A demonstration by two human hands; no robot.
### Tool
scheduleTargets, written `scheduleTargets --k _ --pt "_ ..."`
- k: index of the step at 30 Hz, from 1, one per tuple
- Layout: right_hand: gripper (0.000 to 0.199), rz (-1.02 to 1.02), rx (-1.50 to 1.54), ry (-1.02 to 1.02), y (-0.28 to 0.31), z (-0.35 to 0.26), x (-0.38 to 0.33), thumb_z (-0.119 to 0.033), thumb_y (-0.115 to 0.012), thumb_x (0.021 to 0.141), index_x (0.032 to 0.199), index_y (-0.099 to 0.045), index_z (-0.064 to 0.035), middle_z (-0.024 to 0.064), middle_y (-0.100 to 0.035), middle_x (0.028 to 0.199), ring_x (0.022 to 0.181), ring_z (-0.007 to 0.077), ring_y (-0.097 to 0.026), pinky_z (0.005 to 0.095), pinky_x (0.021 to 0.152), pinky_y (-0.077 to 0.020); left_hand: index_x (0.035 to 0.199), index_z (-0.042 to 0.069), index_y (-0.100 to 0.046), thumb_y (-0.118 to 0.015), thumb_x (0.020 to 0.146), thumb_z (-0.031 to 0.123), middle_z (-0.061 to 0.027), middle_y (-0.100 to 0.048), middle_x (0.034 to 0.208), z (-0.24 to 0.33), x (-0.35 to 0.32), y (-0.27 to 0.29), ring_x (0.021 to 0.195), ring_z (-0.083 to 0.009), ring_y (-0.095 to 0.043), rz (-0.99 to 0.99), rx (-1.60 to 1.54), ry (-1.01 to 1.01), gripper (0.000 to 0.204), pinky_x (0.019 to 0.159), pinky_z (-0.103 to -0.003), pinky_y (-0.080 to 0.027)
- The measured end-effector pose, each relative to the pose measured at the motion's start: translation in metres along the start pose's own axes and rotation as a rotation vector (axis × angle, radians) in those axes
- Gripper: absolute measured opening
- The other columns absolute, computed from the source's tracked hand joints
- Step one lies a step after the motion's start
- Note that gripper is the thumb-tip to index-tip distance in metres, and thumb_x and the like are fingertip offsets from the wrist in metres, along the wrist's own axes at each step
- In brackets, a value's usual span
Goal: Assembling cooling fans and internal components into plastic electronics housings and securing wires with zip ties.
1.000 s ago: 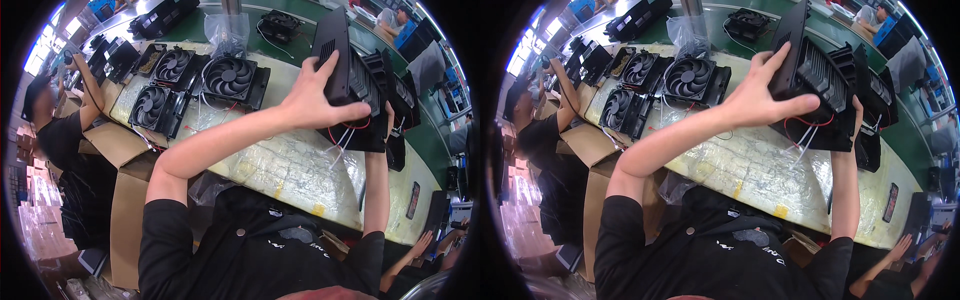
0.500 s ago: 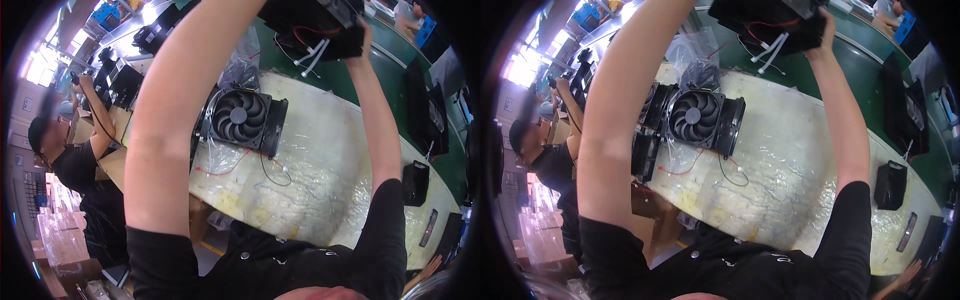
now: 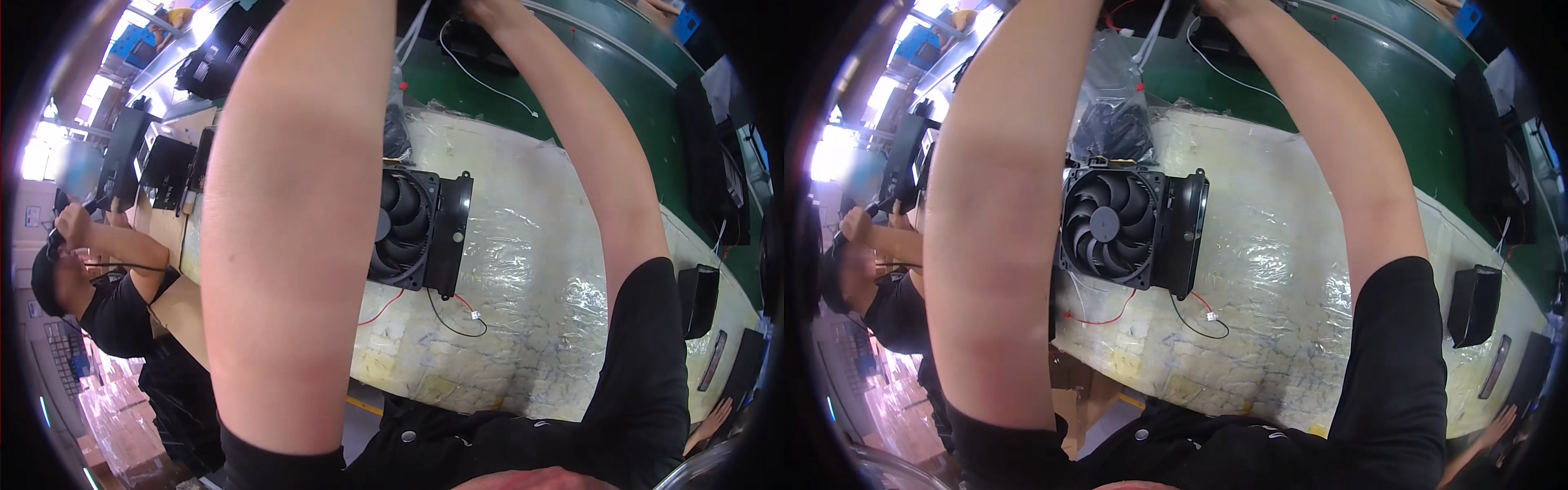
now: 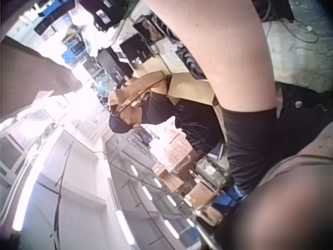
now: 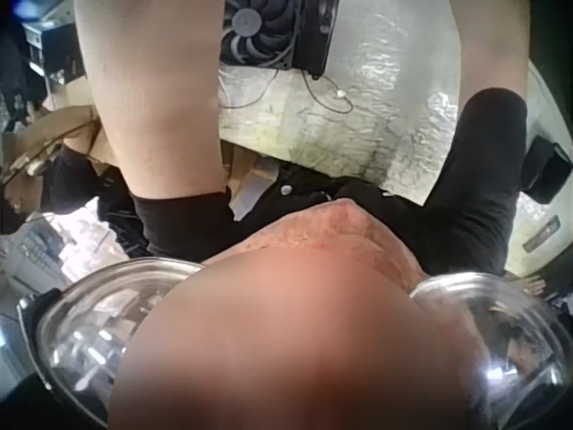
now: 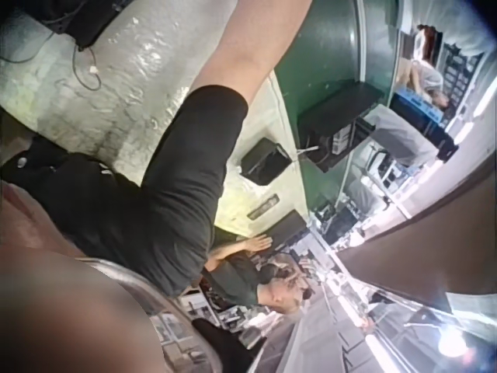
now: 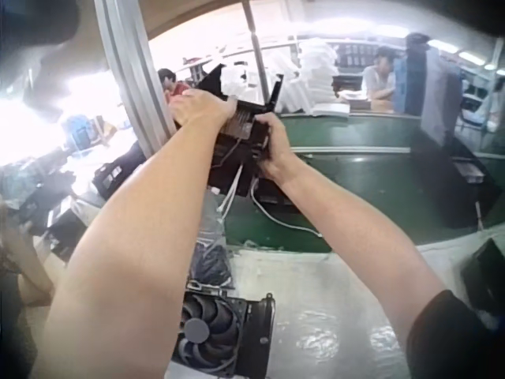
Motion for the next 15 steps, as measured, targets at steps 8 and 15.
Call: scheduleTargets --k 8,15 --pt "0.029 0.019 0.108 -0.010 0.020 0.035 0.014 -0.023 -0.054 0.072 0.091 -0.064 -0.0033 0.0125 -0.069 0.086 0.080 0.0299 -0.067 0.0446 0.081 -0.0559 0.141 -0.003 -0.046 -0.058 0.076 0.072 -0.0165 -0.049 0.144 0.003 -0.009 -0.008 0.134 -0.0283 -0.047 -0.148 0.154 -0.138 0.099 0.113 -0.035 -0.033" --pt "0.033 0.025 0.095 -0.133 0.041 0.055 0.016 -0.022 -0.053 0.067 0.091 -0.064 -0.0016 0.0146 -0.069 0.085 0.078 0.0316 -0.067 0.0441 0.080 -0.0559 0.142 0.001 -0.046 -0.056 0.077 0.072 -0.0108 -0.050 0.145 -0.004 -0.032 -0.019 0.134 -0.0262 -0.048 -0.253 0.145 0.028 0.097 0.109 -0.034 -0.039"
Point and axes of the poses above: each hand's wrist, its own x-axis towards the middle knuckle, its own y-axis out of the back of the hand, z = x × y, the point moved 9 cm from there along x, towards the middle knuckle
